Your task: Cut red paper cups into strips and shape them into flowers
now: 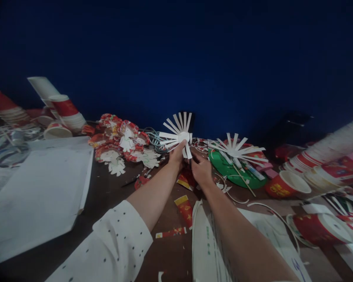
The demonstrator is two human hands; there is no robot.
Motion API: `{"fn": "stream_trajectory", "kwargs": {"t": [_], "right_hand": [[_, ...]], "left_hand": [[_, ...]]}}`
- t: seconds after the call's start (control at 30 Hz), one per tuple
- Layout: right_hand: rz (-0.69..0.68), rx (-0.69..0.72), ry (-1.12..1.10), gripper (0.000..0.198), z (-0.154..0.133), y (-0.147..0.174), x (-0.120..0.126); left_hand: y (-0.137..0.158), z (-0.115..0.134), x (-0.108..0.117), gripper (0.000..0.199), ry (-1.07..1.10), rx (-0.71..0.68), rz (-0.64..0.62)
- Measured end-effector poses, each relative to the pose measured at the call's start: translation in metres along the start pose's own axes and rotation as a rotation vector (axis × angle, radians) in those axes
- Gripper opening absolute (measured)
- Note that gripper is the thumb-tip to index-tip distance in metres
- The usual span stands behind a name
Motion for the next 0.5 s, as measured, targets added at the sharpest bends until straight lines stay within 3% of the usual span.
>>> {"fn": "stream_trajectory", "kwargs": {"t": [0.5], "right_hand": [[0.04,0.02,0.046,0.038,-0.013,0.004,-0.002]], "left_hand": [[-0.006,-0.013,-0.001,0.026,0.094,0.103,-0.012]]}}
Point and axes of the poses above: each hand's wrist, its own y-axis away from the middle knuckle, its own x-axis out of the back of the hand, z = x × y, the point moved 10 cm from there along -y, towards the middle knuckle, and after that the axes turned 5 degrees about -y, right-handed, at the moved point
